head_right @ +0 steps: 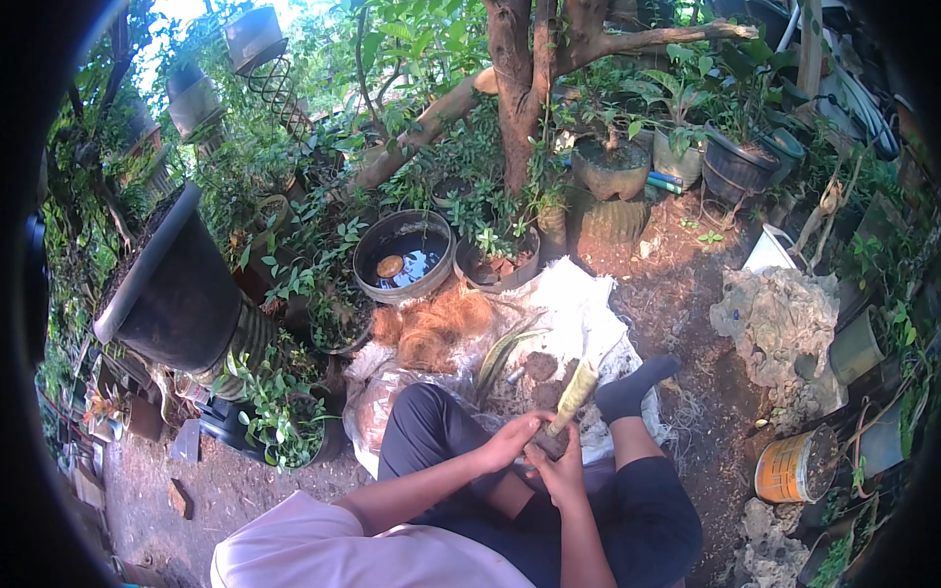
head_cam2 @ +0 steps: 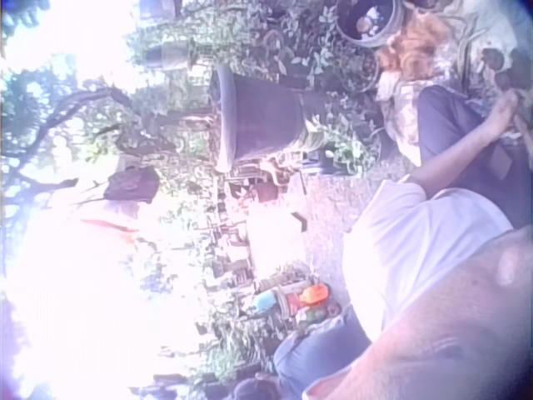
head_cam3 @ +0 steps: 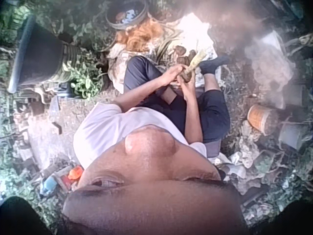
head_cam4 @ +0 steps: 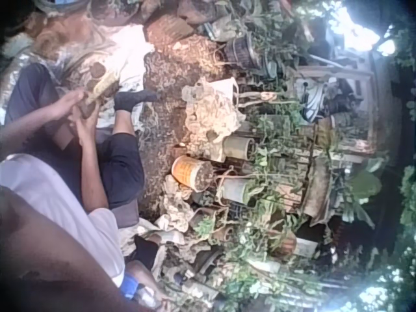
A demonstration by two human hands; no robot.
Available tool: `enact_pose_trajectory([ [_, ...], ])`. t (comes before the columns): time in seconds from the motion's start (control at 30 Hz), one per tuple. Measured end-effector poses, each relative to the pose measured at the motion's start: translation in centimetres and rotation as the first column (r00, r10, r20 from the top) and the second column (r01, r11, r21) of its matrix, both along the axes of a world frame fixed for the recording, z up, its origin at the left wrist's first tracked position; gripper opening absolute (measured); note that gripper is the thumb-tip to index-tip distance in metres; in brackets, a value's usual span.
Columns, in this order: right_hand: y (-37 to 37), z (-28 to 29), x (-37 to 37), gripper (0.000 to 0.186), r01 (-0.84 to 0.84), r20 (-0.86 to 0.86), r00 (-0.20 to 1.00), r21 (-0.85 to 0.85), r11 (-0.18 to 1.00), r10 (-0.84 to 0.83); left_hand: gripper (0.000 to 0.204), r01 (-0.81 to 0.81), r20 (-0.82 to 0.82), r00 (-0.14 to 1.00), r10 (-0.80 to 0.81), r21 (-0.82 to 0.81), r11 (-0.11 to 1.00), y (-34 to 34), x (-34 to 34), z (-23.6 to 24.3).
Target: The person sits cross-legged on a white sheet and repeatedly wraps a long green plant leaf with a ball of dark soil. They add more soil from a nearby pile and press it around the leaf to form a compact bundle.
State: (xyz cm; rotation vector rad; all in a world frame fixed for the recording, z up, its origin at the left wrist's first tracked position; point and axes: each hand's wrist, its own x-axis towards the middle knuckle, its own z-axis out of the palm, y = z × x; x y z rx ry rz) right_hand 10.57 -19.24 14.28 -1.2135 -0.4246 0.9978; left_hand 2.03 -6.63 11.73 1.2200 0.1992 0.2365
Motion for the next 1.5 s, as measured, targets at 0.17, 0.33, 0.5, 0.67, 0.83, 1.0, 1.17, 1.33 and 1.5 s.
enact_pose_trajectory([
  [0.17,0.0,0.1,0.0,0.058,0.028,-0.014,1.000,-0.006,1.000,-0.028,0.044,-0.014,0.027,1.000,0.014,0.007,1.000,-0.8,0.3,0.5],
  [0.33,0.0,0.0,0.1,0.054,0.015,0.017,1.000,0.023,1.000,-0.015,0.043,-0.074,0.031,0.997,0.074,-0.021,0.997,-1.2,0.6,0.3],
  [0.5,0.3,-0.6,-0.1,0.052,0.070,0.013,0.997,0.055,0.996,-0.071,0.044,-0.127,0.044,0.991,0.125,0.044,0.991,-1.2,0.9,0.1],
  [0.67,0.2,-1.0,-0.3,0.053,0.120,-0.002,0.993,0.042,0.992,-0.120,0.044,-0.090,-0.001,0.996,0.090,-0.009,0.996,-1.2,1.0,0.2],
  [0.83,0.2,-1.4,-0.3,0.055,0.117,0.004,0.993,0.019,0.993,-0.117,0.045,-0.093,-0.003,0.996,0.093,-0.018,0.996,-1.4,0.8,0.5],
  [1.0,0.3,-1.8,-0.4,0.054,0.134,0.032,0.990,0.037,0.990,-0.135,0.045,-0.096,-0.021,0.995,0.095,-0.021,0.995,-1.5,0.9,0.7],
  [1.17,0.1,-1.9,-0.1,0.055,0.140,0.134,0.980,0.055,0.989,-0.146,0.047,-0.080,0.025,0.996,0.081,-0.038,0.996,-1.4,1.2,0.4],
  [1.33,-0.1,-2.1,0.1,0.060,0.174,0.067,0.982,0.011,0.985,-0.174,0.044,-0.115,0.013,0.993,0.114,0.071,0.991,-1.5,1.3,-0.1],
  [1.5,0.3,-2.5,-0.5,0.056,0.217,0.029,0.975,0.111,0.970,-0.221,0.035,-0.166,0.070,0.986,0.151,0.325,0.931,-1.7,1.3,0.3],
])
